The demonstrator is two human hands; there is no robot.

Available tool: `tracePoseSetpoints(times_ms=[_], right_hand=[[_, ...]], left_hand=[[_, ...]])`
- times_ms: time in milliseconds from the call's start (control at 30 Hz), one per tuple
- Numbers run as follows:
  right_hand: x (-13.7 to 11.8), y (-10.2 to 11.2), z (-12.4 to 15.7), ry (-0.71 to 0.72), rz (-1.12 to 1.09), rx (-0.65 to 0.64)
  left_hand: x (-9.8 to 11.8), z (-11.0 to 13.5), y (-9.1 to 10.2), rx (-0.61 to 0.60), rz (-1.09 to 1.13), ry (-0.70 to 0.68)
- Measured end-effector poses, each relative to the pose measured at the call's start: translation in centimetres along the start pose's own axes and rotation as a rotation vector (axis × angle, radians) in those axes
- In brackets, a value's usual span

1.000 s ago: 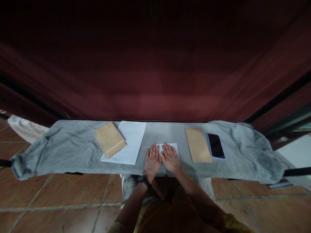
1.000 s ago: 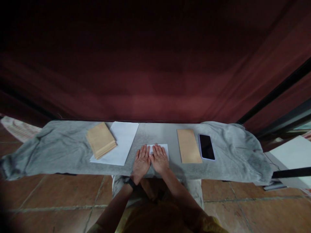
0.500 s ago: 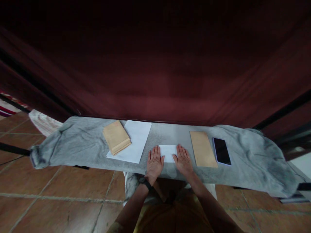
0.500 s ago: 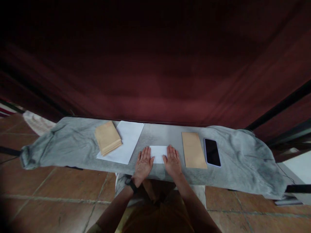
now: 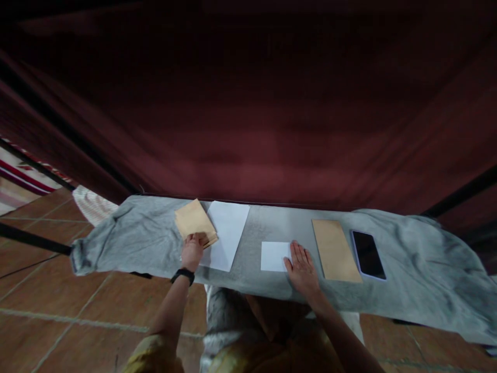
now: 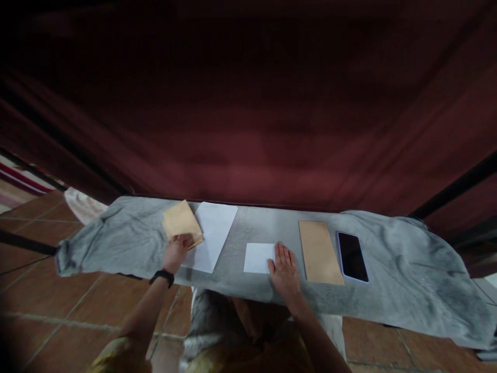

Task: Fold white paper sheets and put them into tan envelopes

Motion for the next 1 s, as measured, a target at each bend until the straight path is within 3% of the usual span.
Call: tracePoseSetpoints(times_ms=[167, 333, 433, 533, 633, 733, 833, 933, 1000], right_hand=[[-0.1, 0.1, -0.1, -0.008, -0.010, -0.014], [0.0, -0.1, -0.1, -0.026, -0.041, -0.021], [0.4, 0.0, -0.2, -0.037, -0.106, -0.014], [0.4, 0.6, -0.4, -0.047, -0.266, 0.009], [-0.7, 1.5, -0.6, -0.123, -0.589, 0.021], [-3.0, 1.1, -0.5, -0.349, -1.024, -0.063], [-6.3, 0.1, 0.0, -0.532, -1.422, -0.245], [-7.9, -0.5, 0.9, -0.639, -1.581, -0.407], [-7.9, -0.4, 1.2, -0.639, -1.599, -0.458]], left_hand=[[-0.3, 0.6, -0.8, -0.039, -0.020, -0.040], [0.8, 0.8, 0.4, -0.041, -0.042, -0.089], [3.9, 2.6, 2.1, 0.003, -0.073, -0.173], [9.4, 6.8, 3.3, 0.023, -0.124, -0.327], [15.1, 12.1, 3.6, 0.021, -0.121, -0.453], [19.4, 16.8, 3.2, 0.019, -0.062, -0.562], [21.5, 19.8, 2.5, 0.034, 0.016, -0.627], [21.5, 20.7, 1.7, 0.007, 0.084, -0.623], [21.3, 20.9, 1.5, -0.028, 0.152, -0.663]])
Point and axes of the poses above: each hand's wrist, its own z-axis away from the middle knuckle, its own y-axis out of the back of the hand, x = y × z, the point moved 7 cm from there along -z, towards the middle knuckle, and after that the axes turned 4 degrees about -z, right-handed, at the moved point
